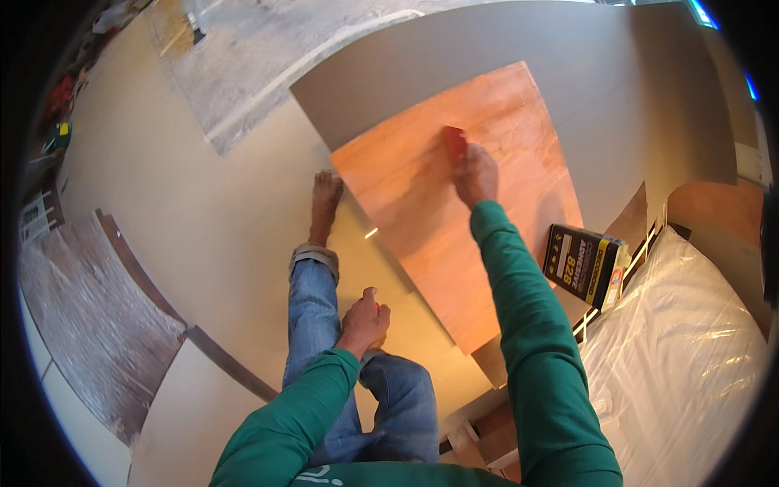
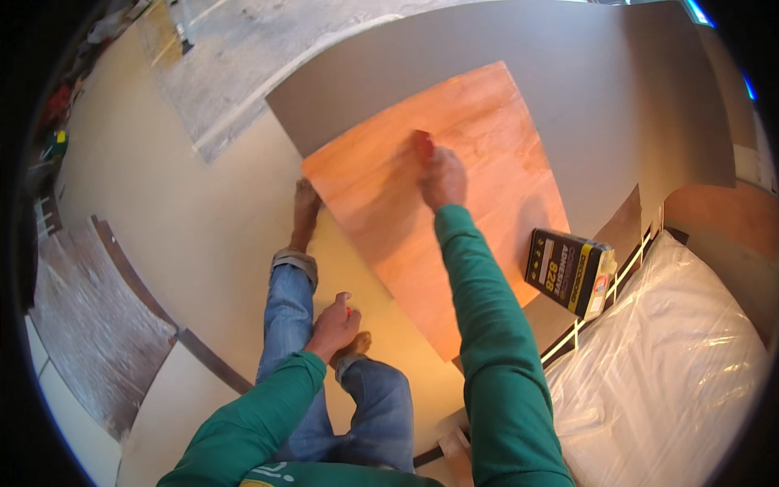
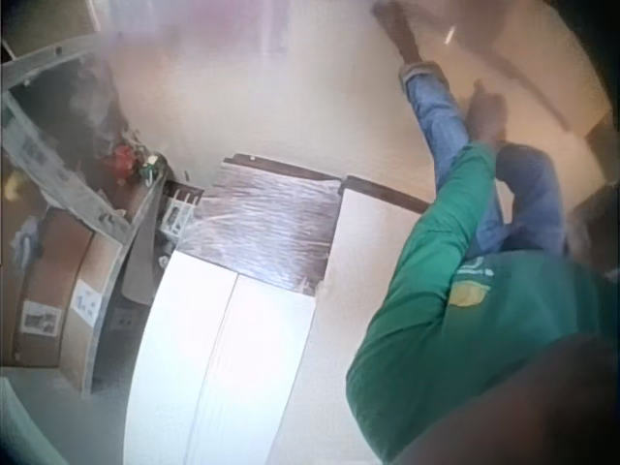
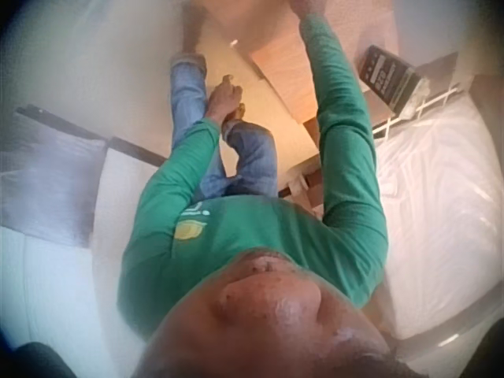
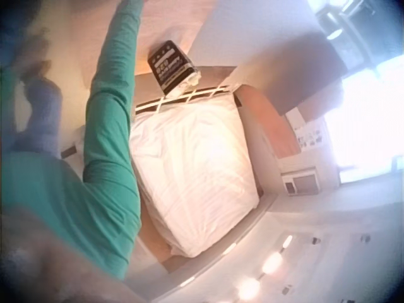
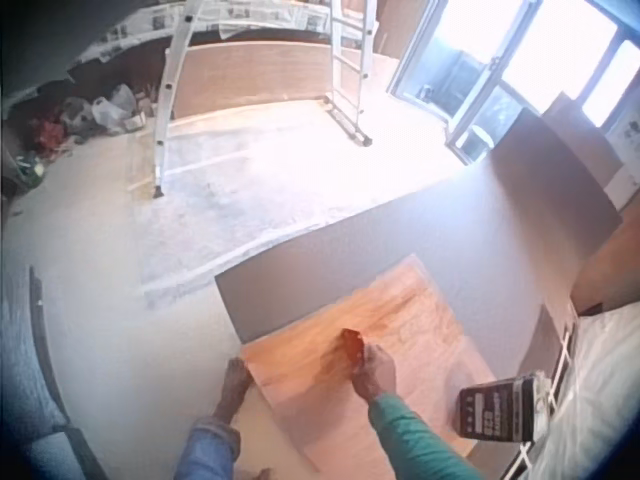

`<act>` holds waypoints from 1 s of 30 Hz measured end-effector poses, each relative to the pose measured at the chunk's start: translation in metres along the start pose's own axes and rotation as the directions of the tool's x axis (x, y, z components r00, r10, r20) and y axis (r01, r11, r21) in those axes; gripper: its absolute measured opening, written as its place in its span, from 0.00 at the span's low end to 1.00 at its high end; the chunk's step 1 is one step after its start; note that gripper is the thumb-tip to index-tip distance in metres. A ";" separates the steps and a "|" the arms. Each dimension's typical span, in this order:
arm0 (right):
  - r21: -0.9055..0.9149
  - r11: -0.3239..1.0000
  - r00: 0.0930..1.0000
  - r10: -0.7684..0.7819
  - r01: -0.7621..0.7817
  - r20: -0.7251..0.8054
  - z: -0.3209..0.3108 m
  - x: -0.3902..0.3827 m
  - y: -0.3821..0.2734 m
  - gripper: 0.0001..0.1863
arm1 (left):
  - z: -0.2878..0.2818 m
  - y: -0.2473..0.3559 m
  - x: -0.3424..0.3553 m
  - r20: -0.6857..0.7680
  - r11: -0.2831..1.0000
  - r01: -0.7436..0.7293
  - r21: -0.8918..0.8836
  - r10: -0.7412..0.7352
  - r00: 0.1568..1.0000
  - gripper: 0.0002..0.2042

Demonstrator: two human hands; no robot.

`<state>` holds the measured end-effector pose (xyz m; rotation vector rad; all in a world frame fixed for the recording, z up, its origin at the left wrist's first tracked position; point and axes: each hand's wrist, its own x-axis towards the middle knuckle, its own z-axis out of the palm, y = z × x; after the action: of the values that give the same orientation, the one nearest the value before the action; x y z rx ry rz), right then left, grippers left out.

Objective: The person pours adhesive from a can onto a wooden plank and spreads it evenly using a red plastic spreader. They then place the plank on the floor and continue to spread the adhesive across its surface.

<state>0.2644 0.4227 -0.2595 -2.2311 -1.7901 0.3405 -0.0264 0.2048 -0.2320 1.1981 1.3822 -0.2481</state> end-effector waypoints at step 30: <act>0.104 0.849 0.846 -0.527 0.518 0.084 0.036 -0.127 -0.153 0.19 | 0.116 0.012 -0.016 -0.121 0.900 0.127 -0.418 -0.194 0.974 0.24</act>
<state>0.0846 0.3321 -0.2380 -1.6009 -2.3038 0.4098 0.0490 0.1145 -0.2416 0.7681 1.5827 0.0267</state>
